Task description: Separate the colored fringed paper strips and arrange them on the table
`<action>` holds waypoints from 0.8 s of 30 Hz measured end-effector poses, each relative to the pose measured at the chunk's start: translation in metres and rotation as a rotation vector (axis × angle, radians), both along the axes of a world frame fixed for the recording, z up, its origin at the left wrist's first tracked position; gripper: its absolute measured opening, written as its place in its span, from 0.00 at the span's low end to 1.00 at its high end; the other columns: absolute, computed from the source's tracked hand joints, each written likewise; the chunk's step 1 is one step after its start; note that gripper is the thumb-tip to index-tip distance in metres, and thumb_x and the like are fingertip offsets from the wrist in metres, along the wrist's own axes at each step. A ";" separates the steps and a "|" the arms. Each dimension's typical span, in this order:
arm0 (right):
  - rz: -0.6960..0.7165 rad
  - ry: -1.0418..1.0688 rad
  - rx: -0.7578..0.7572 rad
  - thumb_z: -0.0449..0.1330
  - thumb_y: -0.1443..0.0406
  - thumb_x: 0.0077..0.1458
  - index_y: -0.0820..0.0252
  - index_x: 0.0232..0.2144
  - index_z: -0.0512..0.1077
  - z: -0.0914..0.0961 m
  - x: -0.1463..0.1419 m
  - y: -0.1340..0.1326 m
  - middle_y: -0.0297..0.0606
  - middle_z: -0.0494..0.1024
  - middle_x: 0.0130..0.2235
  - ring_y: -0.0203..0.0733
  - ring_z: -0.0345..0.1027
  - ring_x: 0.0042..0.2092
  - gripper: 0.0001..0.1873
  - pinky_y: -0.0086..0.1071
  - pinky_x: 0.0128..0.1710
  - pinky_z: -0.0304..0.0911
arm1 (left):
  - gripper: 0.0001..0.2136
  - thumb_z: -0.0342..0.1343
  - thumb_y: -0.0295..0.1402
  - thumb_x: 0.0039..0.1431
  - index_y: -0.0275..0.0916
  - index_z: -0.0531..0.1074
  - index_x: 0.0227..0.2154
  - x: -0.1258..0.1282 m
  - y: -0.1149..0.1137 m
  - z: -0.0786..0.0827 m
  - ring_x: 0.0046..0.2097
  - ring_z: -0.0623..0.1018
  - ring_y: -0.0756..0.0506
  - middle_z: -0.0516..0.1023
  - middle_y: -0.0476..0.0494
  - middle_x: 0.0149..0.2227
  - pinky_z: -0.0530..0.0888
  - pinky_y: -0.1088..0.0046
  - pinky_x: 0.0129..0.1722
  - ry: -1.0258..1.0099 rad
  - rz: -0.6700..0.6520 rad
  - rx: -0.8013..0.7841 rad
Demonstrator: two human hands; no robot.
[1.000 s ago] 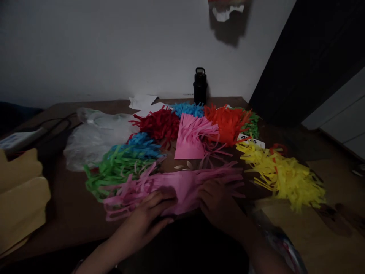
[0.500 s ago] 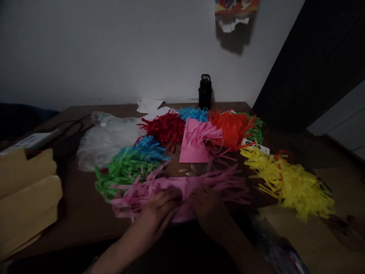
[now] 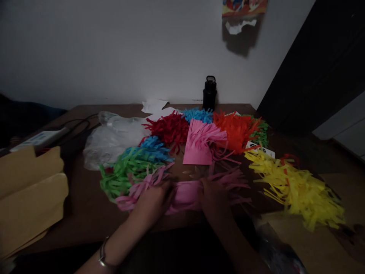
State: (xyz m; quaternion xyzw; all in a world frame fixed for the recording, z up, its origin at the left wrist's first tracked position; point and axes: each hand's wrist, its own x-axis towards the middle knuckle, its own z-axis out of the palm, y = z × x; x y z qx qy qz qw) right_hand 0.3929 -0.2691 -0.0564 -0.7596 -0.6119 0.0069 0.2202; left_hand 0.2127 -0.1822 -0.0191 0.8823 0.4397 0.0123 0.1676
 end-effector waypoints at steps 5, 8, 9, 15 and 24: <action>0.002 -0.083 0.077 0.58 0.69 0.55 0.62 0.41 0.74 0.003 0.001 0.002 0.46 0.79 0.38 0.50 0.71 0.39 0.10 0.39 0.39 0.60 | 0.13 0.50 0.25 0.62 0.39 0.71 0.47 -0.002 0.007 0.003 0.45 0.81 0.40 0.81 0.36 0.44 0.74 0.67 0.41 -0.006 -0.026 0.026; 0.225 -0.136 0.210 0.56 0.69 0.59 0.58 0.36 0.74 0.007 -0.006 -0.004 0.41 0.78 0.37 0.47 0.69 0.41 0.07 0.42 0.46 0.58 | 0.13 0.50 0.26 0.62 0.38 0.71 0.47 -0.001 0.007 0.003 0.42 0.82 0.39 0.82 0.36 0.42 0.74 0.66 0.38 0.005 -0.030 0.048; 0.335 -0.138 0.244 0.55 0.69 0.60 0.57 0.34 0.74 0.008 -0.008 -0.006 0.39 0.77 0.35 0.44 0.68 0.40 0.08 0.41 0.47 0.58 | 0.12 0.50 0.26 0.62 0.38 0.72 0.47 0.000 0.007 0.002 0.41 0.82 0.39 0.82 0.36 0.40 0.74 0.66 0.37 0.011 -0.030 0.056; 0.498 -0.161 0.285 0.56 0.72 0.60 0.62 0.32 0.74 0.005 -0.011 -0.008 0.38 0.76 0.33 0.42 0.66 0.37 0.07 0.36 0.40 0.61 | 0.13 0.49 0.23 0.60 0.35 0.72 0.47 -0.003 0.009 0.003 0.38 0.81 0.37 0.82 0.35 0.36 0.74 0.61 0.37 0.045 -0.022 0.123; 0.474 -0.200 0.334 0.50 0.73 0.61 0.62 0.28 0.71 0.003 -0.013 -0.013 0.38 0.75 0.30 0.42 0.66 0.36 0.14 0.45 0.51 0.56 | 0.09 0.52 0.26 0.62 0.37 0.73 0.43 -0.011 -0.018 0.003 0.42 0.72 0.39 0.75 0.39 0.40 0.71 0.58 0.42 -0.132 -0.442 0.342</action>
